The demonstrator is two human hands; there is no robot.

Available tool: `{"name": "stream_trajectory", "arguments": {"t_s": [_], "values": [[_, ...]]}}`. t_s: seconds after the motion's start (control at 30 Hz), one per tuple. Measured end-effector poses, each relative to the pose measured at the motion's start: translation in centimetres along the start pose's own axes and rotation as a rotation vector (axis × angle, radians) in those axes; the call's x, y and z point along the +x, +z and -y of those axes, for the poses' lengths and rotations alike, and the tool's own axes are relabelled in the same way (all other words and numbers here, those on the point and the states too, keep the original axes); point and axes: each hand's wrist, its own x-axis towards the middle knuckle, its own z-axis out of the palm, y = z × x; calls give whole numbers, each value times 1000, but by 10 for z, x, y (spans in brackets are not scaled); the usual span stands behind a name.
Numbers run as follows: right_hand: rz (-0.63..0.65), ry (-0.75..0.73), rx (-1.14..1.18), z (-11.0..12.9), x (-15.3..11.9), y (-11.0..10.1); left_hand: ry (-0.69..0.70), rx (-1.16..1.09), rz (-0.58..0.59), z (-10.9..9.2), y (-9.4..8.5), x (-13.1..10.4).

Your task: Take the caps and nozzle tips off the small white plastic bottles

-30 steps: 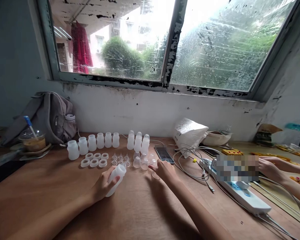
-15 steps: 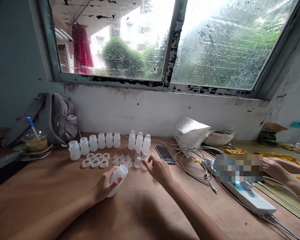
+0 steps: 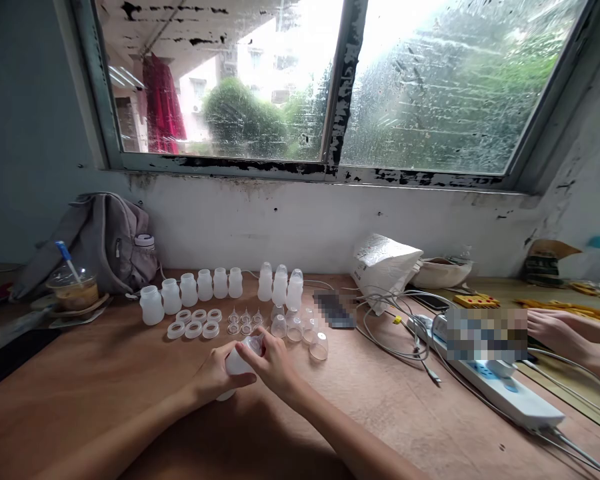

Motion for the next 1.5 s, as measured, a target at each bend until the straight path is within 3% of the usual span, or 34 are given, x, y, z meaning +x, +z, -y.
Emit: {"name": "stream_trajectory", "arguments": {"t_s": [0.17, 0.37, 0.5, 0.6, 0.83, 1.07, 1.5], "values": [[52, -6, 86, -1, -2, 0, 8, -182, 131, -3, -2, 4], [115, -5, 197, 7, -4, -4, -132, -474, 303, -5, -9, 2], [297, 7, 402, 13, -4, -12, -257, -711, 474, -2, -14, -4], [380, 21, 522, 6, 0, -15, -305, -785, 498, 2, -17, -5], [189, 36, 310, -33, 13, -12, -311, -868, 437, 20, -20, 6], [195, 157, 583, -27, 11, -10, -330, -802, 542, 21, -21, 9], [240, 117, 703, -35, 11, -14, -340, -830, 661, 27, -24, 10]]}}
